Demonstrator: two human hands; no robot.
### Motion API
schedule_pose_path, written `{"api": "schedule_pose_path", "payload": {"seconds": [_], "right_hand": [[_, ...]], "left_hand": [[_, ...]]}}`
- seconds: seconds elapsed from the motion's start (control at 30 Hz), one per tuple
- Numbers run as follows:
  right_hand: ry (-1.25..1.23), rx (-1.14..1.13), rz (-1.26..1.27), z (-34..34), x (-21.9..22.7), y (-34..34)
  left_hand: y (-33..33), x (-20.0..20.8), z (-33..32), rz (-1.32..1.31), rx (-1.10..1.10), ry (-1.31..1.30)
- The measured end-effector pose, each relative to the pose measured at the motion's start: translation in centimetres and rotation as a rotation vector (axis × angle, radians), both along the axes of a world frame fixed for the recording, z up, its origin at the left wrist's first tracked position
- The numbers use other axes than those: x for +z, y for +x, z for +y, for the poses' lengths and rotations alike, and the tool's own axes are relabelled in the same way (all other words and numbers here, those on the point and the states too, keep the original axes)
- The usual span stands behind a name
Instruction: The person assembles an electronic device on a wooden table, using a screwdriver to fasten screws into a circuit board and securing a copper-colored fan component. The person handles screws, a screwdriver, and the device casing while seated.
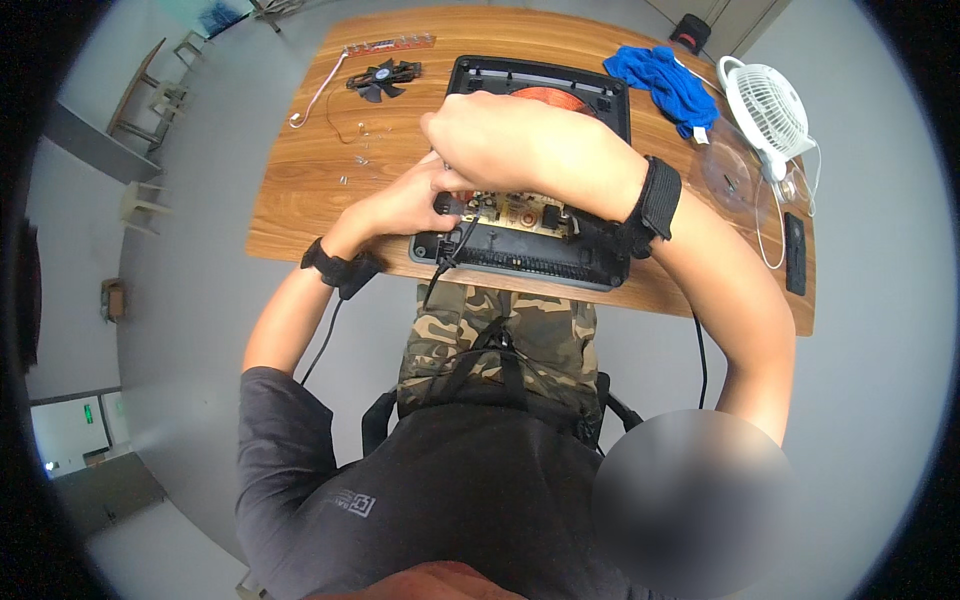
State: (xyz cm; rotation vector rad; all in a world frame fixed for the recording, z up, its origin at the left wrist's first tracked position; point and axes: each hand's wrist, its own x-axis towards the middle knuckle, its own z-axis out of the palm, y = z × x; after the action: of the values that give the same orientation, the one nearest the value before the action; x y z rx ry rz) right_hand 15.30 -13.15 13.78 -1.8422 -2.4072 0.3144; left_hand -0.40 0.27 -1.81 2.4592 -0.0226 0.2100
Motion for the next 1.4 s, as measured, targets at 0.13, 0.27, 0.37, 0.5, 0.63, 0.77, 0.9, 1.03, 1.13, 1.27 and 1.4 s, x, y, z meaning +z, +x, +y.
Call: {"api": "schedule_pose_path", "payload": {"seconds": [0.13,0.27,0.37,0.5,0.63,0.77,0.9,1.03,1.13,1.27,1.4], "right_hand": [[0.030,0.027,0.090,-0.6,-0.2,-0.3],[0.062,0.096,0.093,-0.9,-0.4,-0.7],[0.073,0.056,0.081,-0.8,0.6,-0.3],[0.127,-0.006,0.009,-1.7,2.9,0.1],[0.143,-0.041,0.080,-2.0,3.3,1.1],[0.088,-0.107,0.128,-2.3,4.2,1.6],[0.072,-0.161,0.149,-3.1,3.5,2.8],[0.129,-0.109,0.204,-3.2,2.7,3.3],[0.101,-0.160,0.146,-3.7,3.6,2.6],[0.152,-0.145,0.151,-4.1,3.0,3.0],[0.186,-0.113,0.127,-4.5,2.4,3.7]], "left_hand": [[0.1,0.8,-0.3,0.031,0.019,0.002],[-0.3,2.8,-0.8,0.194,0.077,-0.072],[0.0,-0.3,0.3,0.073,0.040,0.046],[0.1,1.6,-0.5,0.138,0.036,-0.052],[-0.4,1.5,-0.4,0.070,-0.031,0.015],[-1.8,2.4,2.1,-0.078,-0.028,-0.073],[-3.8,3.5,7.5,-0.141,0.295,0.051],[-6.4,3.9,12.6,0.000,0.386,0.317],[-7.3,3.0,14.6,0.076,0.395,0.368],[-7.7,2.1,15.4,0.181,0.404,0.400],[-8.4,0.8,15.7,0.206,0.406,0.356]]}}
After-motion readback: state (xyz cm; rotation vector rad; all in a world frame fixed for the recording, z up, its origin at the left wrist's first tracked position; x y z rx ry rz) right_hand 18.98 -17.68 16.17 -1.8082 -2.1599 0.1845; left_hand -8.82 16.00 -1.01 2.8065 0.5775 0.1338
